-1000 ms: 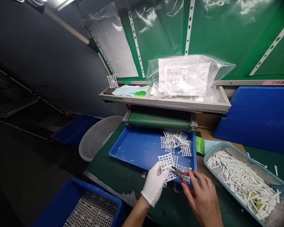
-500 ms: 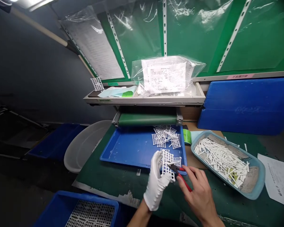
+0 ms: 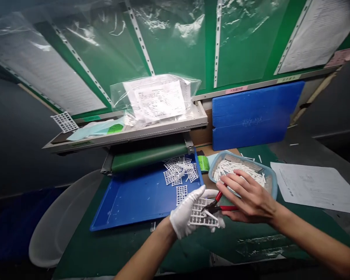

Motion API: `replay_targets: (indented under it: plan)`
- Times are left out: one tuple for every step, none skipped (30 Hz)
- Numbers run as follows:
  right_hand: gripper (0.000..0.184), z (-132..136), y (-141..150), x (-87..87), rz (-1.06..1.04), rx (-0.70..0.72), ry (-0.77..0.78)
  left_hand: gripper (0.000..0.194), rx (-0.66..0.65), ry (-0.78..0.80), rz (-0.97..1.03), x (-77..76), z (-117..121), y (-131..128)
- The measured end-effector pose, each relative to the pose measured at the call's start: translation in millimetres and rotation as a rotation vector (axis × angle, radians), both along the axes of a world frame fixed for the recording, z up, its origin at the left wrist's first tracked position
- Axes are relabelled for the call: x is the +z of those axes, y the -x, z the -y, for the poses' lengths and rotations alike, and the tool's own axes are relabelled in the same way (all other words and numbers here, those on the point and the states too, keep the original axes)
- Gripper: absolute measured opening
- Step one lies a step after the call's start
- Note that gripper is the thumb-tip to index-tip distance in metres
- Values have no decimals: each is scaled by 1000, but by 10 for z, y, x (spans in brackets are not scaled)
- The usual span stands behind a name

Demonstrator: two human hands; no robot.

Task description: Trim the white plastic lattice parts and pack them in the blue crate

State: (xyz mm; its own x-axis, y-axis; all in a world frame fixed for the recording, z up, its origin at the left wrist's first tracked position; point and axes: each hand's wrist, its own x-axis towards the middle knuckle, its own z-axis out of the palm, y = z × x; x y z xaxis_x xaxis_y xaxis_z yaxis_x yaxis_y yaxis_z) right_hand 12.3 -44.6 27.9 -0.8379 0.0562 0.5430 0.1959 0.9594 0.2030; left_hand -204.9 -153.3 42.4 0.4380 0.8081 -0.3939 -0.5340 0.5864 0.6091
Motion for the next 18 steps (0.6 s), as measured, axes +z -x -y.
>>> replay_targets:
  plan:
    - [78,-65,-39,36,32,-6,12,63,-31,8,-3,8,-65,-27]
    - [80,-118,-73,51,59,-26,29,62,-40,16,-13,10,-133,-59]
    - [79,-159,-103,41,78,-61,49,58,-22,21,-28,4,-205,-96]
    - [76,-185,-128,4,86,-111,75,53,25,22,-48,-16,-284,-136]
    - [70,-196,-143,-60,84,-174,113,46,95,16,-71,-54,-371,-181]
    - [64,-191,-147,-150,73,-249,174,41,179,2,-100,-113,-468,-231]
    - [57,-168,-134,-264,43,-339,268,38,269,-27,-137,-195,-574,-286]
    - [52,-127,-104,-396,-5,-440,381,35,363,-69,-190,-298,-687,-347]
    - [47,-71,-57,-539,-62,-538,495,33,455,-124,-266,-419,-801,-412]
    - [43,-4,2,-686,-125,-629,601,31,540,-188,-367,-549,-909,-479]
    - [39,71,66,-828,-175,-707,667,29,622,-257,-479,-679,-1004,-545]
    - [36,146,127,-957,-208,-760,705,28,690,-317,-580,-798,-1078,-605]
    - [34,216,175,-1066,-231,-798,725,28,732,-358,-654,-896,-1126,-653]
    - [33,274,203,-1149,-242,-819,731,30,743,-375,-686,-963,-1145,-687]
    - [32,316,205,-1202,-255,-833,744,33,727,-361,-666,-995,-1135,-701]
    - [33,339,180,-1224,-267,-840,747,37,692,-319,-601,-991,-1100,-697]
    - [35,340,127,-1215,-270,-829,727,41,639,-253,-512,-954,-1047,-673]
    - [41,319,54,-1180,-261,-797,681,44,565,-174,-417,-892,-984,-633]
